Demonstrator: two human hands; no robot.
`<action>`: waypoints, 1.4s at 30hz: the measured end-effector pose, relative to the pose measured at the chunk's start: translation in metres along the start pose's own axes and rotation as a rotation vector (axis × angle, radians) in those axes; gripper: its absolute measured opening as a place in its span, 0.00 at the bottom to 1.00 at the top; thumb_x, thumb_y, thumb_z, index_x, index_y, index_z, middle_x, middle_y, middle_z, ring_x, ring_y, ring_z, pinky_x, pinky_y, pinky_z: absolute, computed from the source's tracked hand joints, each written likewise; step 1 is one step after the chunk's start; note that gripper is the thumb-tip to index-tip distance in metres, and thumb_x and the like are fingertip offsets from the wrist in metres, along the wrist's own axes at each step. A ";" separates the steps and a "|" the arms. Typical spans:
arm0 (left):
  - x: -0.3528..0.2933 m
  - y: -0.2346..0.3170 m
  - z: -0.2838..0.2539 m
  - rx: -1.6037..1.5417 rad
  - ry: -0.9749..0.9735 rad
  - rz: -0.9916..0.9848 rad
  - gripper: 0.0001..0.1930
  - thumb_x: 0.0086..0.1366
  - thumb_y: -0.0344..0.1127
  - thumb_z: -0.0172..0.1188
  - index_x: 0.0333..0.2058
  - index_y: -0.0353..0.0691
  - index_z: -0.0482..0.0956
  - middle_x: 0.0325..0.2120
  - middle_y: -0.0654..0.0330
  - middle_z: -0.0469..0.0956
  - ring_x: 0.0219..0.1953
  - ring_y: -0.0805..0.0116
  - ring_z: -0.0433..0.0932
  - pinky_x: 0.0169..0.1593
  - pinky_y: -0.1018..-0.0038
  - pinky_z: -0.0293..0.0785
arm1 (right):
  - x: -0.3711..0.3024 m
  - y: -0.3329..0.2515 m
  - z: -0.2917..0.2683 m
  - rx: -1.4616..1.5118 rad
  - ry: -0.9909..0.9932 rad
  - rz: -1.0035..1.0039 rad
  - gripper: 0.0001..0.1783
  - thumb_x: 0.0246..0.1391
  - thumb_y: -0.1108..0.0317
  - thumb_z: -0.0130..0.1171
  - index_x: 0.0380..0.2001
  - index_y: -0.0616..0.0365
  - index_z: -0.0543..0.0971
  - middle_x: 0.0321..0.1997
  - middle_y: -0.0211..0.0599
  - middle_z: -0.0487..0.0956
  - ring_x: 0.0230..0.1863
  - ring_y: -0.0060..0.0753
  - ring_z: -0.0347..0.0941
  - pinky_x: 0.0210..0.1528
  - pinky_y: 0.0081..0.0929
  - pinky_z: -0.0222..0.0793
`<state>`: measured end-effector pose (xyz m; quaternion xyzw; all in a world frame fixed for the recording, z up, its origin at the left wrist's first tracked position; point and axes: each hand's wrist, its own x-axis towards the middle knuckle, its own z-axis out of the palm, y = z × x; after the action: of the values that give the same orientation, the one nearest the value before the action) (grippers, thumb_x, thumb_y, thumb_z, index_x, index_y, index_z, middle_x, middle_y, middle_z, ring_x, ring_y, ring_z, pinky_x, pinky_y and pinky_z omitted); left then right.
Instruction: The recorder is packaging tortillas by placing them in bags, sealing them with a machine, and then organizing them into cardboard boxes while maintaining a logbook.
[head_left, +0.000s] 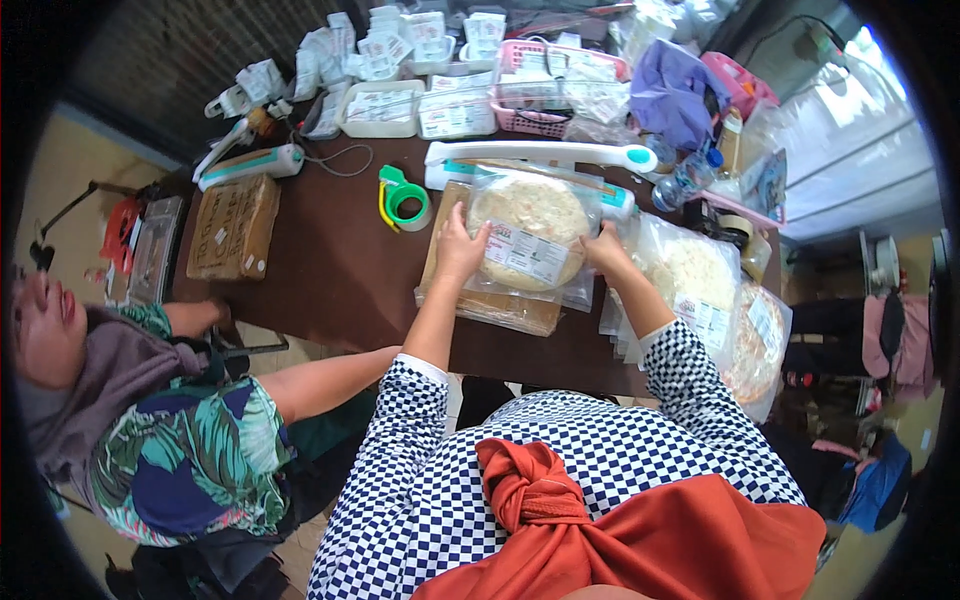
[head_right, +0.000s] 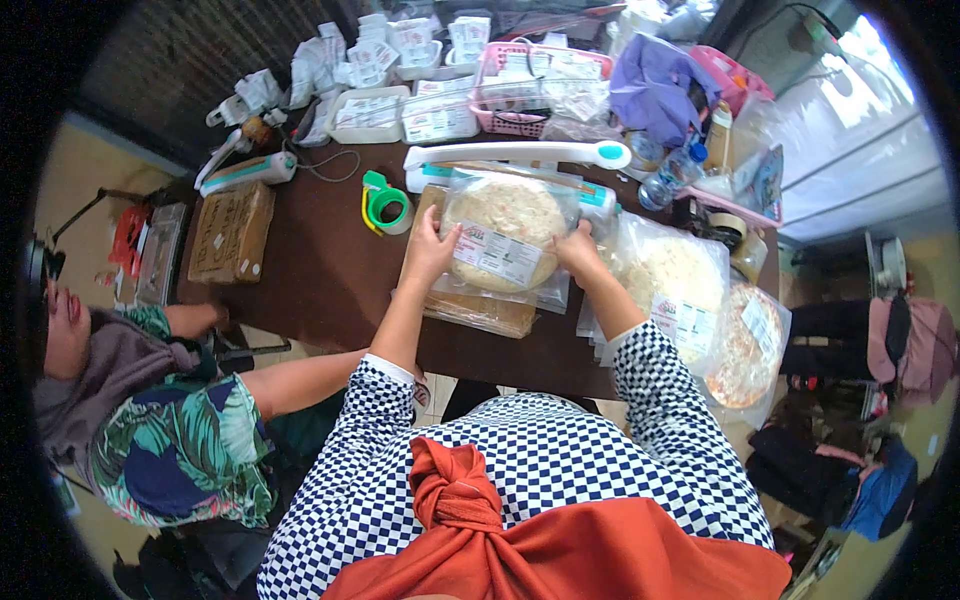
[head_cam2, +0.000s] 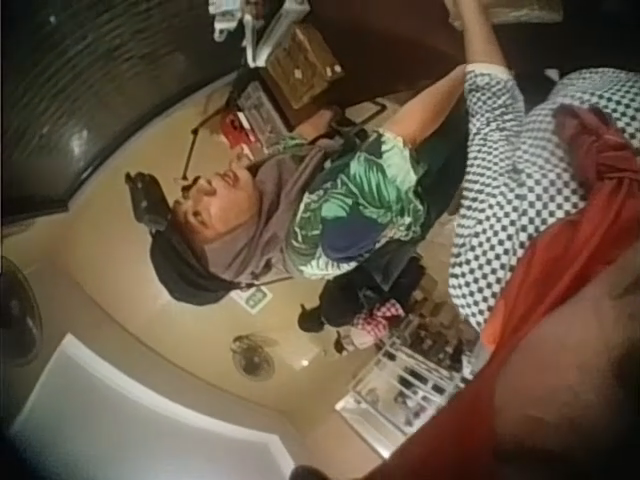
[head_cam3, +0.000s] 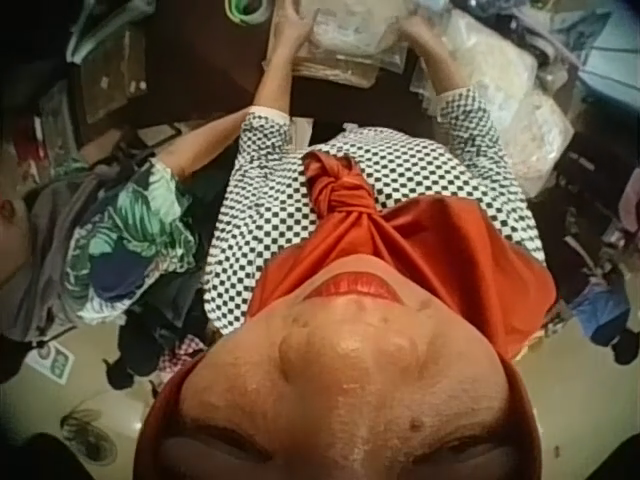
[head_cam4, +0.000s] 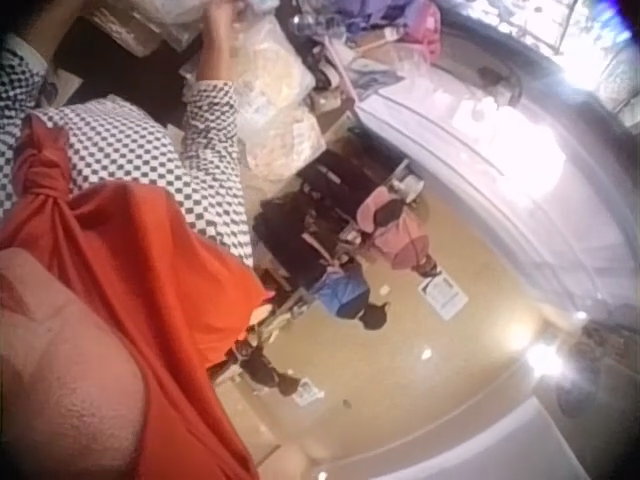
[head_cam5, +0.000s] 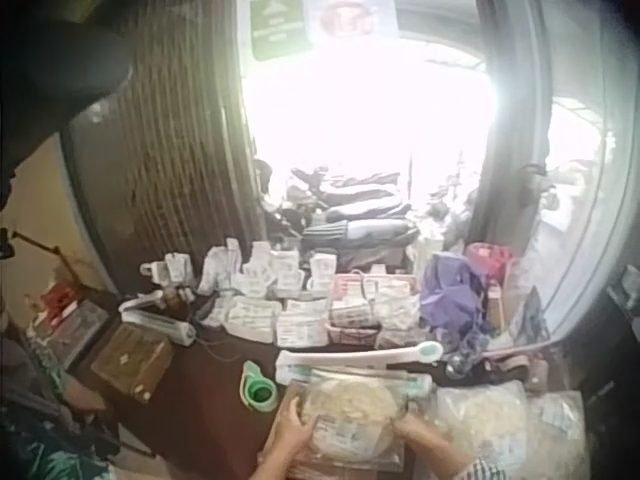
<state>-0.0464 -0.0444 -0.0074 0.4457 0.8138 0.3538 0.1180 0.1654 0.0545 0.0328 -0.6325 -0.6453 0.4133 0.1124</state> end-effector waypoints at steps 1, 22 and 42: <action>0.002 -0.002 -0.001 -0.006 -0.015 0.010 0.33 0.51 0.47 0.57 0.50 0.31 0.60 0.37 0.46 0.73 0.39 0.56 0.73 0.42 0.70 0.68 | -0.003 -0.005 -0.002 0.316 -0.150 0.359 0.20 0.49 0.63 0.51 0.44 0.59 0.64 0.43 0.43 0.69 0.41 0.37 0.68 0.37 0.33 0.66; -0.096 0.191 0.050 -1.010 -0.742 -0.105 0.20 0.56 0.36 0.56 0.44 0.31 0.64 0.37 0.54 0.72 0.38 0.71 0.71 0.39 0.78 0.67 | -0.099 0.140 -0.206 0.482 0.300 -0.091 0.11 0.50 0.61 0.53 0.25 0.58 0.73 0.19 0.24 0.71 0.21 0.14 0.64 0.25 0.13 0.59; -0.132 0.175 0.083 -0.566 -0.320 -0.084 0.34 0.58 0.41 0.51 0.56 0.33 0.45 0.51 0.42 0.58 0.53 0.57 0.61 0.50 0.71 0.61 | -0.069 0.171 -0.175 -0.115 0.391 -0.152 0.45 0.41 0.44 0.56 0.56 0.62 0.53 0.55 0.58 0.59 0.57 0.52 0.54 0.56 0.37 0.51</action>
<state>0.1841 -0.0507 0.0357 0.4112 0.6720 0.4860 0.3782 0.4178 0.0361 0.0538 -0.6557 -0.6794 0.2357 0.2300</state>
